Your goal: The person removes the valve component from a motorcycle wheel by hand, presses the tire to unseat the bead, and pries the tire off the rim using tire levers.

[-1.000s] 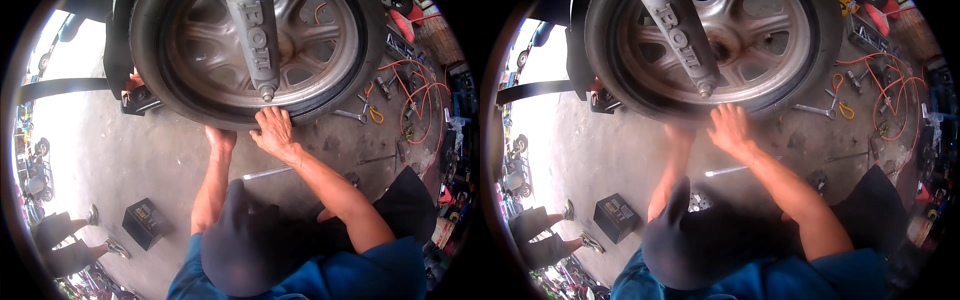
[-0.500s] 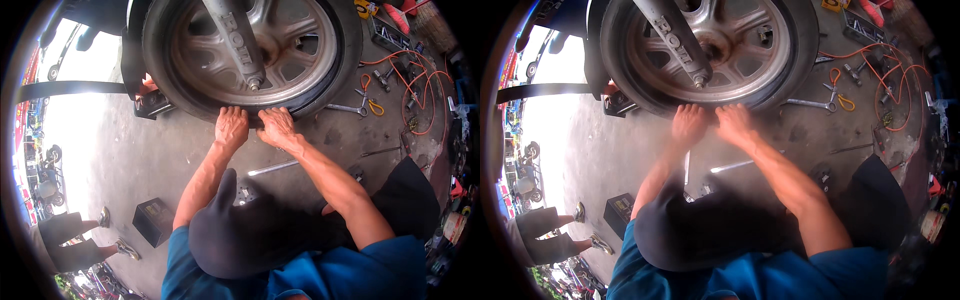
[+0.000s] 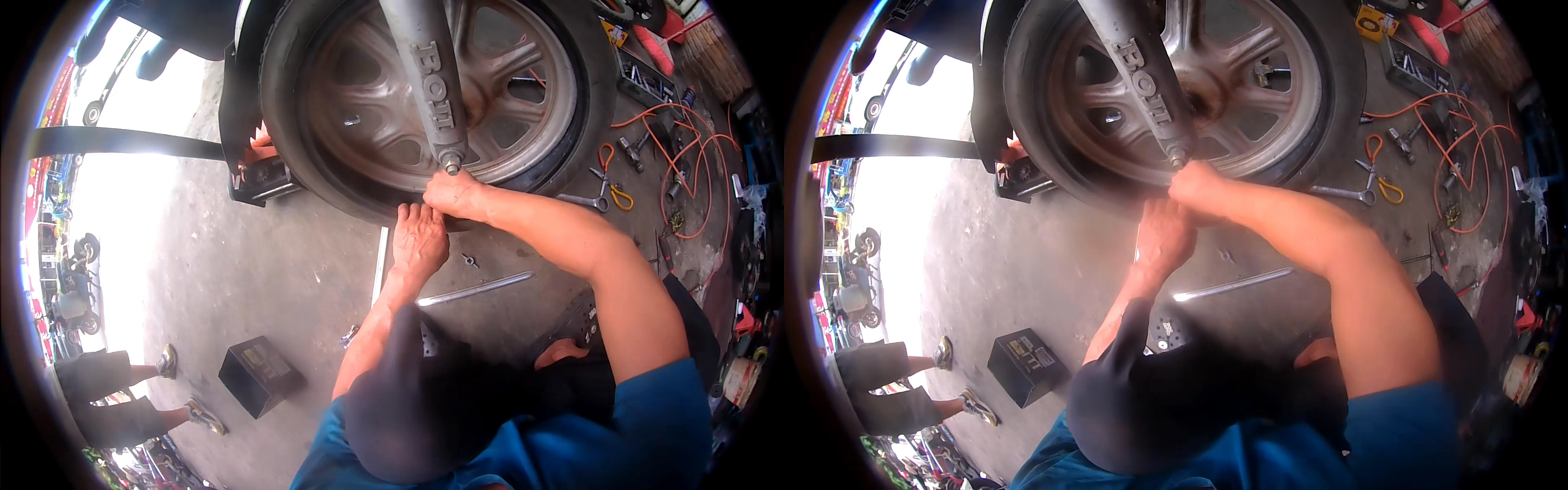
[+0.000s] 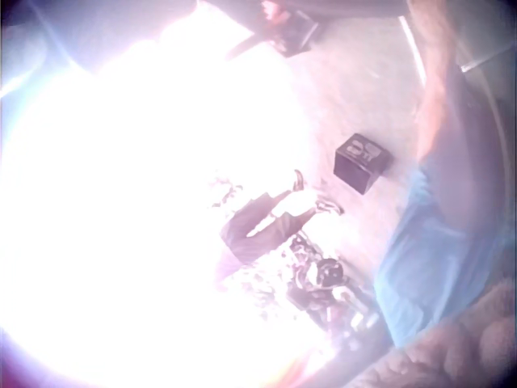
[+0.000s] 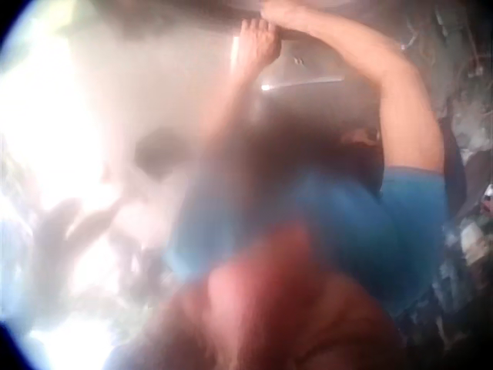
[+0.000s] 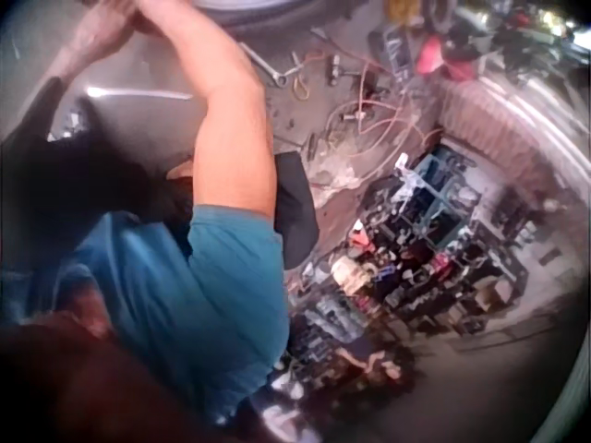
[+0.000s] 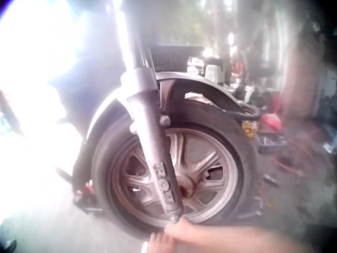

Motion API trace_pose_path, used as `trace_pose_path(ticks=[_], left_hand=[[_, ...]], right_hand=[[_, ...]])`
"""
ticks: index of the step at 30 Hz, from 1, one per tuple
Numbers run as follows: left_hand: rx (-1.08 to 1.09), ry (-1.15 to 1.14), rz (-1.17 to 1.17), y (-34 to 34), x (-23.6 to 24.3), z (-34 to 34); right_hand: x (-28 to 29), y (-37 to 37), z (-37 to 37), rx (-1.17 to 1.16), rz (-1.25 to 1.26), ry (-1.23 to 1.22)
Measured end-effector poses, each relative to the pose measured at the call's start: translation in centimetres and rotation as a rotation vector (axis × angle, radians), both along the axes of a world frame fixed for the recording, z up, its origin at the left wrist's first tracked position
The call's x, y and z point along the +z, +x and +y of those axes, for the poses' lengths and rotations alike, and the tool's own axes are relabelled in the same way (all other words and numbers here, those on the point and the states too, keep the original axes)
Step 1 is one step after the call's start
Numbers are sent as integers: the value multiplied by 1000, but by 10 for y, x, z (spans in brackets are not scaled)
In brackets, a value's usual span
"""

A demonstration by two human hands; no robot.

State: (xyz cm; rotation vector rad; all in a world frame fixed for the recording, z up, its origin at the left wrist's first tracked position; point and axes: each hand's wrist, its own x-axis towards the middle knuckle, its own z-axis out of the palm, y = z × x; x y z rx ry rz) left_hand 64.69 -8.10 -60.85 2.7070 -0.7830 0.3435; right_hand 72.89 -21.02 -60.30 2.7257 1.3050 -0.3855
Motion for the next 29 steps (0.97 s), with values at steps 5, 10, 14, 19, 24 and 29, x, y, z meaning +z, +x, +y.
trace_pose_path(ticks=[5,10,14,19,24,29], left_hand=[[26,70,168,-2,1,3],[7,-14,84,-4,-4,10],[-20,-71,75,0,0,8],[-54,-111,39,8,-1,14],[-59,-72,30,17,-1,18],[-42,-158,54,20,-10,23]], right_hand=[[-15,6,-9,116,-98,-10],[0,-2,-20,-139,141,219],[-29,-34,-25,-426,-23,440],[-40,-43,-16,-510,-56,785],[-8,-27,-13,-796,299,586],[5,-20,-20,-871,456,601]])
